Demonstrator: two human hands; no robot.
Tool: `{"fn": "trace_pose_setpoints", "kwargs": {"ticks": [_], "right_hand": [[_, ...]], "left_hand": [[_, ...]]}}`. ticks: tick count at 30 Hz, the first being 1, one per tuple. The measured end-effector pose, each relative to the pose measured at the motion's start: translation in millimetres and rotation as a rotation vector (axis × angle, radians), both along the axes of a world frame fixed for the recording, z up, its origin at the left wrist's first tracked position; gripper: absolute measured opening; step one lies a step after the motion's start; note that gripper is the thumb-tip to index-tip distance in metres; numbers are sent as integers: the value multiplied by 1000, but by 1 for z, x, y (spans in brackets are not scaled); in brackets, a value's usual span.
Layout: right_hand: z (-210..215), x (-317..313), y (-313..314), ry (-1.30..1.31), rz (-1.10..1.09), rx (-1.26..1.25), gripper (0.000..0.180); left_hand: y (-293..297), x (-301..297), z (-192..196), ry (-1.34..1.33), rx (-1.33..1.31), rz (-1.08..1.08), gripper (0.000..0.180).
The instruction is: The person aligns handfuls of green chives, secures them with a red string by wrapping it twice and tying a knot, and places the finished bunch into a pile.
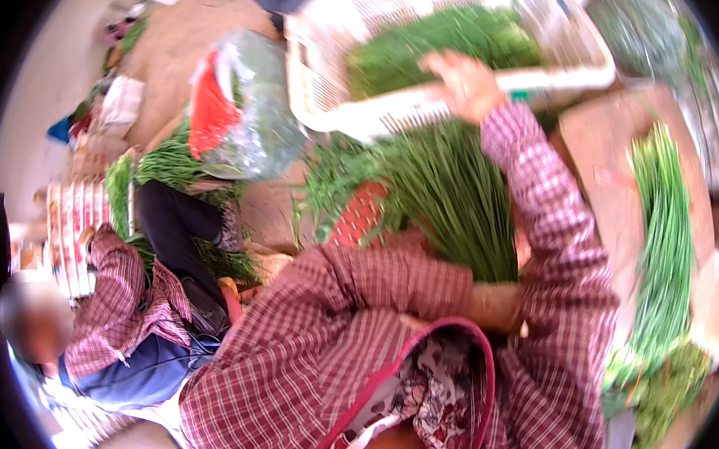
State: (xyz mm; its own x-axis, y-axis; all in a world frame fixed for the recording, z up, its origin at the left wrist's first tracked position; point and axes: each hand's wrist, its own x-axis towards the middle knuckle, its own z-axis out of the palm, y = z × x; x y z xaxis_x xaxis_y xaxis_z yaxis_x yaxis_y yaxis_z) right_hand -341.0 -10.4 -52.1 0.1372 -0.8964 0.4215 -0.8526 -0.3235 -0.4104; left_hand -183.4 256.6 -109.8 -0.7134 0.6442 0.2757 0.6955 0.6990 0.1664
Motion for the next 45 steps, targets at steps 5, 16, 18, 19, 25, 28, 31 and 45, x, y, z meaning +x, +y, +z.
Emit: {"fn": "trace_pose_setpoints", "kwargs": {"ticks": [5,16,18,19,25,28,31,45], "right_hand": [[85,10,82,-618,41,331,21],[55,30,185,-756,-135,690,16],[32,21,197,-612,-149,551,15],[26,20,198,-539,-143,484,15],[20,25,203,-374,-179,429,21],[26,24,205,-366,-142,499,28],[27,26,205,-420,-154,529,31],[23,21,208,-297,-104,511,20]], "left_hand": [[-17,11,32,-12,-112,42,14],[0,14,24,26,-219,-68,12],[4,11,21,10,-234,-103,11],[3,12,20,15,-246,-93,11],[6,7,13,-80,-257,-127,10],[3,8,17,-73,-270,-128,10],[2,7,16,-90,-249,-131,9],[21,11,-20,-42,-201,-31,4]]}}
